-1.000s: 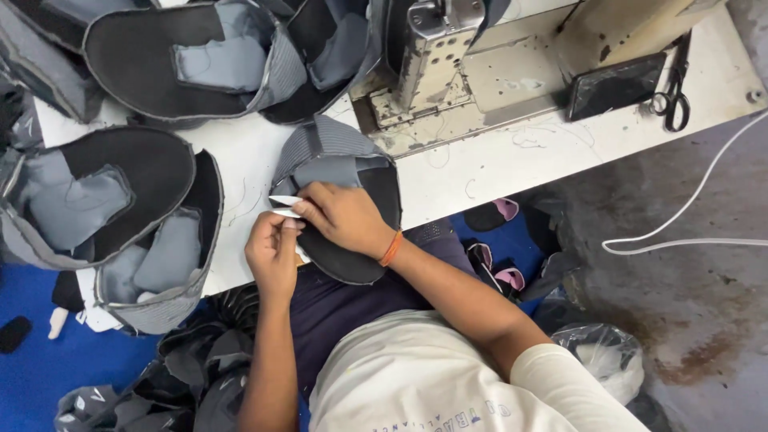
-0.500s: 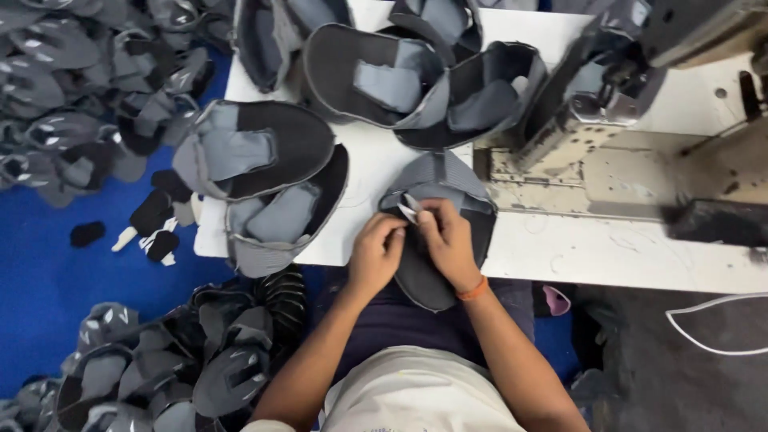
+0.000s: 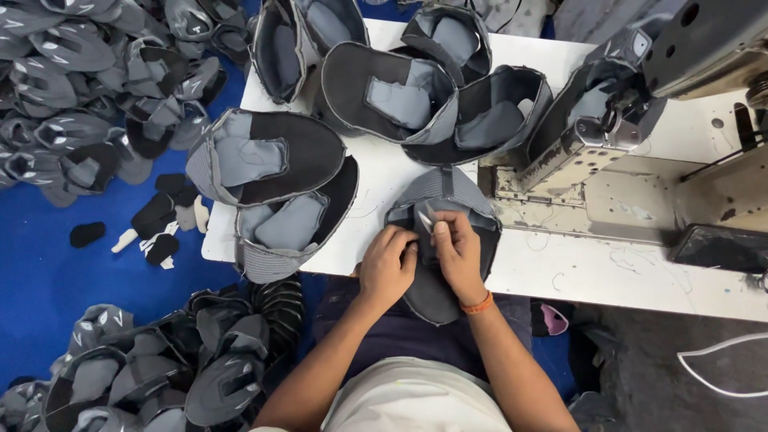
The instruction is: The person uses a pair of scissors to trim excess fabric and threads from the edges of grey and black shoe uppers. They handle the shoes one at a time, cutting along the seams and then placing the trimmed items on a white table.
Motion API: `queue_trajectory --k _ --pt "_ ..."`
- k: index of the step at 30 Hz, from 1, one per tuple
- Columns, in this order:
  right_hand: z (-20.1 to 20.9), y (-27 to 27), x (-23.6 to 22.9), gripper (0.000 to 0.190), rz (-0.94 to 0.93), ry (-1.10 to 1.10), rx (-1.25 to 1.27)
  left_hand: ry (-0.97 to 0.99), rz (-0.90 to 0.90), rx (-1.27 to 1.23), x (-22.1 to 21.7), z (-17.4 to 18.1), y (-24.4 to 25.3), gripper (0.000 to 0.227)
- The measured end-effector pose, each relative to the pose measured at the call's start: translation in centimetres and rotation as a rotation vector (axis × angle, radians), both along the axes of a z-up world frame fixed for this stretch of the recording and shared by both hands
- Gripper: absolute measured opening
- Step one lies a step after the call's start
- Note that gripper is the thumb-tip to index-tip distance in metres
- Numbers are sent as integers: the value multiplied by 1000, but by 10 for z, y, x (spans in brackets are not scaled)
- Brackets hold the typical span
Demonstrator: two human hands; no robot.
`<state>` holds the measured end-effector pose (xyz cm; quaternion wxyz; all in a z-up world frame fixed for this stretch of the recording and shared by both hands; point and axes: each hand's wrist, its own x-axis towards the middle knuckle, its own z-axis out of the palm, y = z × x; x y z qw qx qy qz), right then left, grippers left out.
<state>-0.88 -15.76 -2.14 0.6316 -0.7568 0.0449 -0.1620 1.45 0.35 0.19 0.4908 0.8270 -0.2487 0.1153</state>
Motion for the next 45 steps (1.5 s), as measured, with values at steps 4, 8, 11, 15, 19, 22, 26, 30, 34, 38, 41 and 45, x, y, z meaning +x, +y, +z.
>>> queue_trajectory --k 4,8,11,15,19,22,26,30,34,38,41,45 --pt "-6 -7 -1 25 -10 1 265 118 22 51 0 1 -3 29" --pt "0 -9 -2 31 -11 -107 307 172 43 -35 3 0 -9 58" --pt "-4 -6 7 33 -34 -116 320 -71 35 -5 11 -22 -20 76" --pt "5 2 21 30 -4 -166 353 76 141 -8 35 -46 -35 63" --pt "21 -4 14 21 -25 -169 511 363 -119 -180 39 -22 -12 28" --pt "16 -21 8 20 -101 -135 500 255 -269 -273 32 -14 13 19" --pt "9 -32 -2 32 -149 -95 471 44 -373 -70 16 -1 32 14" --pt "3 -27 -3 33 -123 -42 269 76 -332 54 -3 13 44 17" --pt "7 -24 -3 28 -145 -14 289 172 -383 156 -11 22 59 48" --pt "7 -23 -3 25 -148 -19 286 197 -222 56 -22 6 62 52" --pt "-38 -40 -6 18 -183 -225 186 236 100 -76 -27 1 46 60" --pt "-7 -32 -13 13 -233 -157 438 395 184 -120 -26 -12 12 76"
